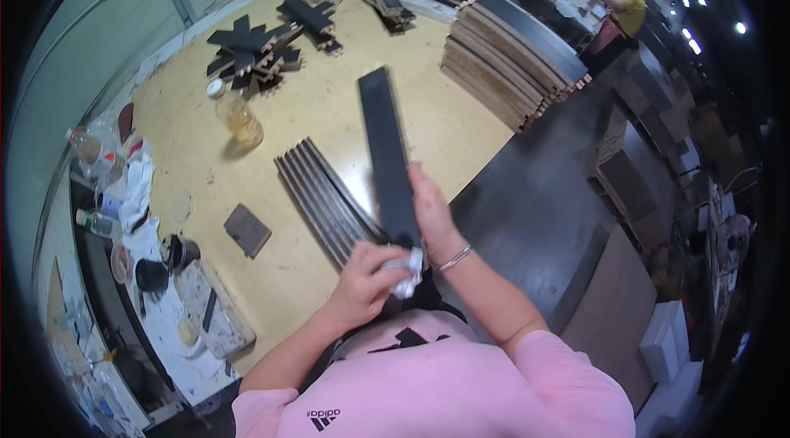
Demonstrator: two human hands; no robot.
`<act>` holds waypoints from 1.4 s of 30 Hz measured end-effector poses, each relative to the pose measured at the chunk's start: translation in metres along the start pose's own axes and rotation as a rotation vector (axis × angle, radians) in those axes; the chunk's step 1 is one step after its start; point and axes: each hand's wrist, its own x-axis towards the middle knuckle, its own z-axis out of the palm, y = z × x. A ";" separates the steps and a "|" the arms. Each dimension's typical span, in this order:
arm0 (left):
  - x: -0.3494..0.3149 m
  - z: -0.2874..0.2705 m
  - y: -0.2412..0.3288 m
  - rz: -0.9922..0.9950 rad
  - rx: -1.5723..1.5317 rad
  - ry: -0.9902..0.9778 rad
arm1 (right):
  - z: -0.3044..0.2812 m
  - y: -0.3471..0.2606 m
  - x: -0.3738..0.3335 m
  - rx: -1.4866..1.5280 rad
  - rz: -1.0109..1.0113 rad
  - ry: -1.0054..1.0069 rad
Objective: The person wipes a black wooden furniture panel with a cloth, applies a substance from a sponge to the edges, and repeats this for several panels.
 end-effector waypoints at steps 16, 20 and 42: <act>-0.055 -0.012 0.002 -0.247 -0.039 0.224 | 0.011 0.029 -0.014 0.057 0.101 -0.170; -0.043 -0.035 0.006 -0.439 -0.088 0.552 | 0.006 0.032 -0.025 0.238 0.323 -0.166; -0.018 -0.033 -0.022 -0.152 0.111 0.315 | 0.015 0.015 -0.009 0.306 0.253 -0.113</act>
